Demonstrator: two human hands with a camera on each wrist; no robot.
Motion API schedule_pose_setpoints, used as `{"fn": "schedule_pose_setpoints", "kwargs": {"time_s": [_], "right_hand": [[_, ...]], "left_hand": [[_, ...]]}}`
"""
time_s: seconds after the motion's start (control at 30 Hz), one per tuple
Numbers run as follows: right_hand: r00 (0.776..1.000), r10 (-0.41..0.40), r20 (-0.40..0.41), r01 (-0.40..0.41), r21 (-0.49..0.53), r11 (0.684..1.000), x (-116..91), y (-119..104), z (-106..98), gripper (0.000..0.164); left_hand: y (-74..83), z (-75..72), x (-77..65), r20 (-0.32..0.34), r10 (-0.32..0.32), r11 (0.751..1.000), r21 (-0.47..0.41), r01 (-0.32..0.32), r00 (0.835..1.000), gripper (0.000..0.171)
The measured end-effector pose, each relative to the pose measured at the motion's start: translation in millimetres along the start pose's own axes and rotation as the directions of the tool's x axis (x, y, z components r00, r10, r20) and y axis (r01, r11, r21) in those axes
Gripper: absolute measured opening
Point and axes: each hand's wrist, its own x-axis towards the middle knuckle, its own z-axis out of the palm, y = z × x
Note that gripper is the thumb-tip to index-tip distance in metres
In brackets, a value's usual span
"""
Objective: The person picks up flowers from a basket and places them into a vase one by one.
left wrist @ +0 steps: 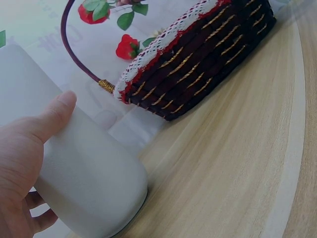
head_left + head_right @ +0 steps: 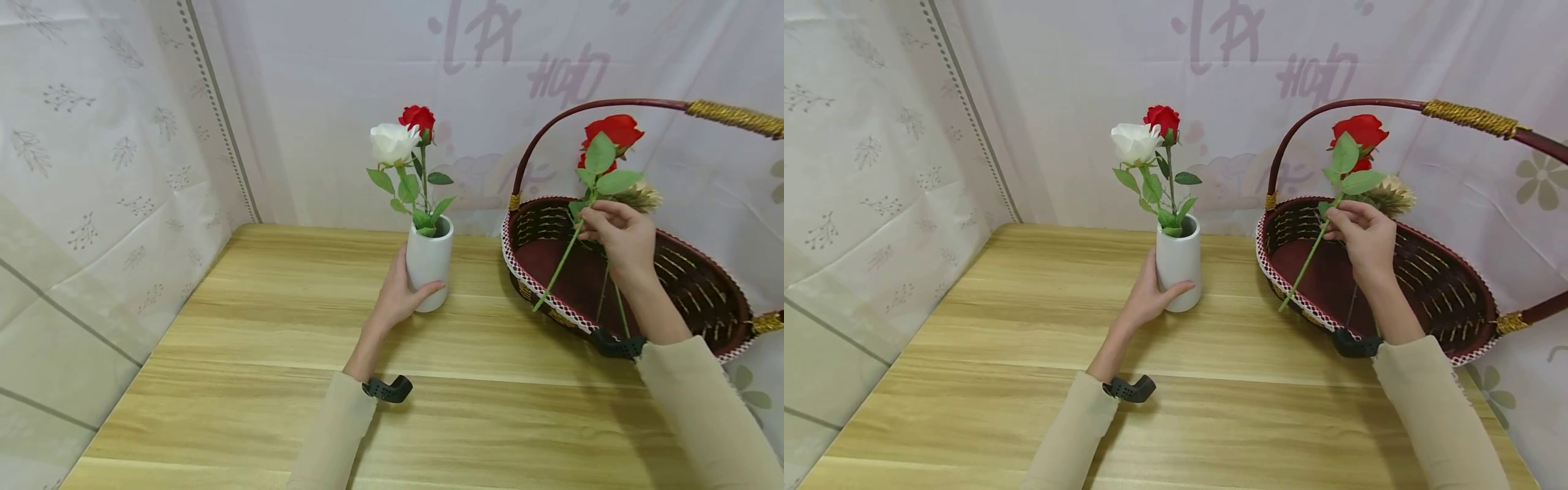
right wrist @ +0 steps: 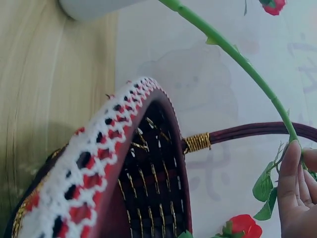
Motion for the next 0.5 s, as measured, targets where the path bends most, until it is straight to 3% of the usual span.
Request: {"fn": "schedule_pose_setpoints", "kwargs": {"time_s": [0.5], "right_hand": [[0.996,0.008,0.094,-0.009,0.011,1.000,-12.9,1.4,18.7,0.021]], "left_hand": [[-0.8,-0.1,0.2,0.002,-0.010,1.000,0.001,0.010,1.000,0.100]]}}
